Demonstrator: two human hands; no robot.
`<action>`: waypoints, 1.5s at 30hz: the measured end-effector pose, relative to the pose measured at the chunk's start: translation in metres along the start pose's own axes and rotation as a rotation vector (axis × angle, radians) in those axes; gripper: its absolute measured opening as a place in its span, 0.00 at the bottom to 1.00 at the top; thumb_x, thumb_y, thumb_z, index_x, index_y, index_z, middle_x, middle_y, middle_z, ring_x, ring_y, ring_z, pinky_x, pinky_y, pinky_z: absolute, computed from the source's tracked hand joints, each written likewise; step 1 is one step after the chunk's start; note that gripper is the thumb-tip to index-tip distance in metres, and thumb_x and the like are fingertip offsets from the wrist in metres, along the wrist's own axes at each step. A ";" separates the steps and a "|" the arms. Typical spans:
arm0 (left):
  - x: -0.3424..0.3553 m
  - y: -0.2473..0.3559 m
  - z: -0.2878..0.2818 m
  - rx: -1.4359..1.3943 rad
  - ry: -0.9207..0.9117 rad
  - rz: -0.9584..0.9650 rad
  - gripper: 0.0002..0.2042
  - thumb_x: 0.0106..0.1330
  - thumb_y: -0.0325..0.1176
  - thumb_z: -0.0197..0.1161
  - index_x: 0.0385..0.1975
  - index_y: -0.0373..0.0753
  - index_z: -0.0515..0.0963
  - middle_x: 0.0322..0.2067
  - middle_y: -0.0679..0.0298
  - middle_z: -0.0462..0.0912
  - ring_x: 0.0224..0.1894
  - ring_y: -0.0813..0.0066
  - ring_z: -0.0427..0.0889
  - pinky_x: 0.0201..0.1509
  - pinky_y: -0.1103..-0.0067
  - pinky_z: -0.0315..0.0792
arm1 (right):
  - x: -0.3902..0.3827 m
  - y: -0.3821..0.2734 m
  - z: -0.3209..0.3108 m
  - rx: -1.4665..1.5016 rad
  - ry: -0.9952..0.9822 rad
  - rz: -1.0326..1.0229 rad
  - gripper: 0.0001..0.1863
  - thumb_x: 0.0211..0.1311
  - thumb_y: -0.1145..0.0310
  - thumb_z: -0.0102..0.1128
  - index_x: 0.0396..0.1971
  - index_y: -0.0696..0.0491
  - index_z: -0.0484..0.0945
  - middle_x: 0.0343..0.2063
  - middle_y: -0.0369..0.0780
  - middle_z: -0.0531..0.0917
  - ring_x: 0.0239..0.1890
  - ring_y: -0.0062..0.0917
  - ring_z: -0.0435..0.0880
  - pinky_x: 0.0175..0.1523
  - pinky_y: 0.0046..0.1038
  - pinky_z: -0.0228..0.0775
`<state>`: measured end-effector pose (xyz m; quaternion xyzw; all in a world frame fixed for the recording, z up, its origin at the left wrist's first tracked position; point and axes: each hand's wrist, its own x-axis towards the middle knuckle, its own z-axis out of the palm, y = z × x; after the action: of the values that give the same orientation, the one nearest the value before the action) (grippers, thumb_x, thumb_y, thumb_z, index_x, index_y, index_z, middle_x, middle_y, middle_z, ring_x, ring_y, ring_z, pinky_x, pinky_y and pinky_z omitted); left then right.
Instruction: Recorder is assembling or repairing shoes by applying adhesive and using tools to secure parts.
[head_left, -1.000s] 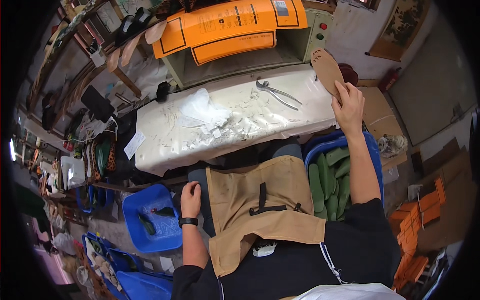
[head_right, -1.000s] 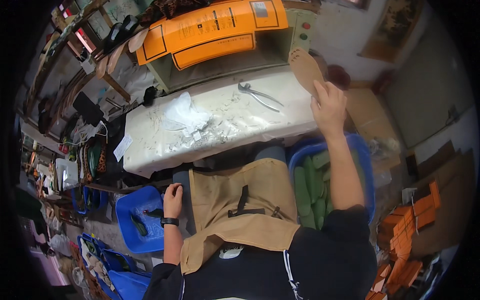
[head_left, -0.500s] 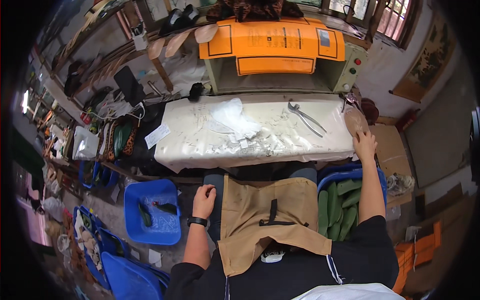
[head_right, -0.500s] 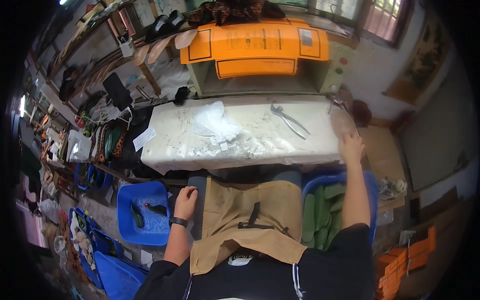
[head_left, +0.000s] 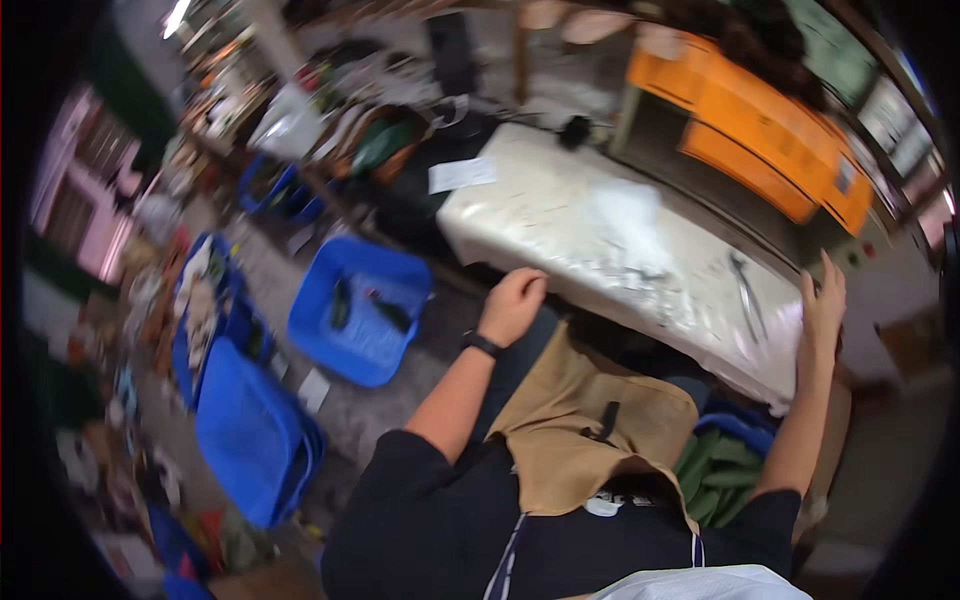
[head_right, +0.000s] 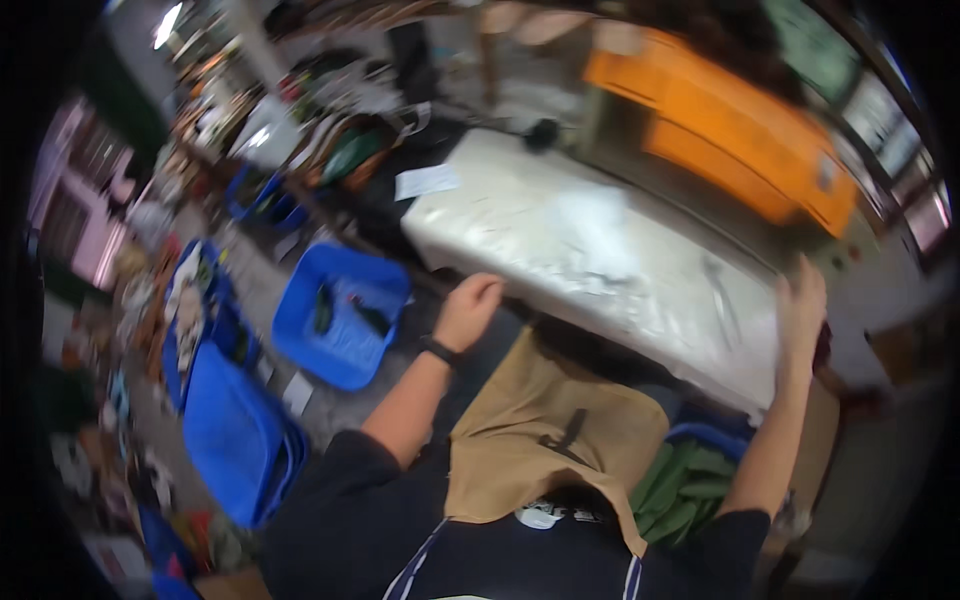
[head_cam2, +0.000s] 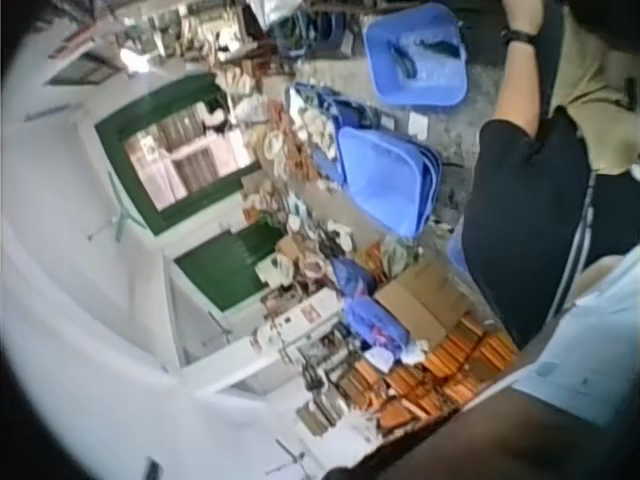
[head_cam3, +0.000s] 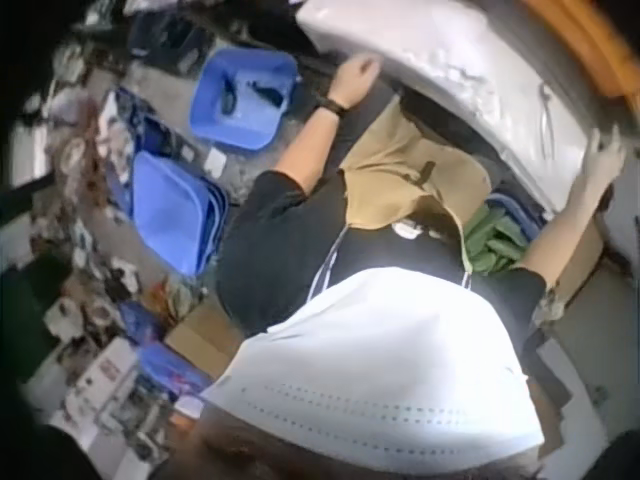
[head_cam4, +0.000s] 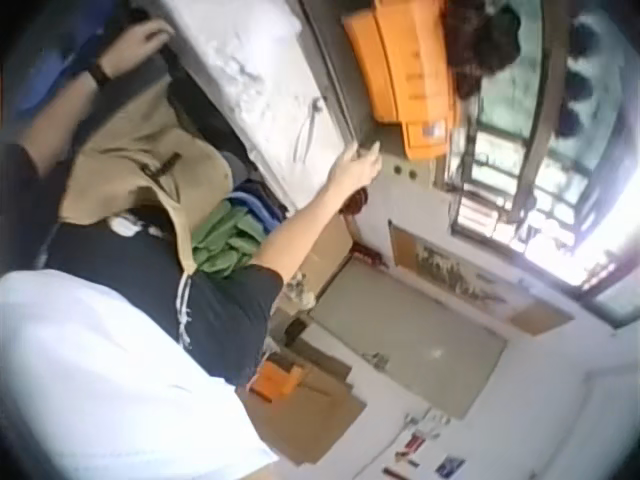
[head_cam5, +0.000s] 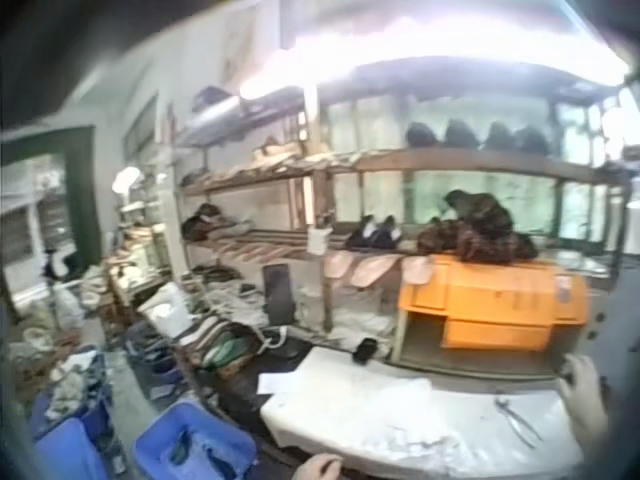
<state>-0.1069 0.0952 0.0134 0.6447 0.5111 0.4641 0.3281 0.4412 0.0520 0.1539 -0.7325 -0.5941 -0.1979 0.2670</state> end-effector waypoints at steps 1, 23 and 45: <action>-0.003 -0.001 -0.002 0.003 0.024 0.024 0.09 0.70 0.30 0.60 0.43 0.35 0.83 0.41 0.61 0.87 0.39 0.61 0.84 0.46 0.75 0.77 | 0.000 -0.009 0.009 -0.020 -0.021 -0.009 0.29 0.65 0.68 0.63 0.67 0.52 0.74 0.61 0.49 0.77 0.60 0.46 0.79 0.64 0.40 0.72; 0.033 0.025 -0.022 -0.118 0.154 0.014 0.08 0.71 0.29 0.58 0.40 0.33 0.82 0.39 0.58 0.86 0.38 0.62 0.81 0.47 0.73 0.75 | -0.032 -0.014 0.086 0.077 -0.393 -0.069 0.29 0.70 0.68 0.59 0.69 0.58 0.69 0.59 0.53 0.77 0.60 0.49 0.77 0.66 0.41 0.68; 0.024 0.001 -0.025 -0.103 0.204 0.019 0.06 0.70 0.29 0.59 0.37 0.35 0.81 0.33 0.62 0.83 0.29 0.67 0.76 0.37 0.75 0.72 | -0.087 -0.024 0.097 0.088 -0.453 -0.009 0.24 0.67 0.70 0.59 0.62 0.60 0.75 0.57 0.53 0.79 0.57 0.50 0.78 0.65 0.42 0.69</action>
<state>-0.1283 0.1166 0.0295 0.5813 0.5111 0.5562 0.3026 0.3967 0.0493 0.0290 -0.7433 -0.6501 -0.0035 0.1576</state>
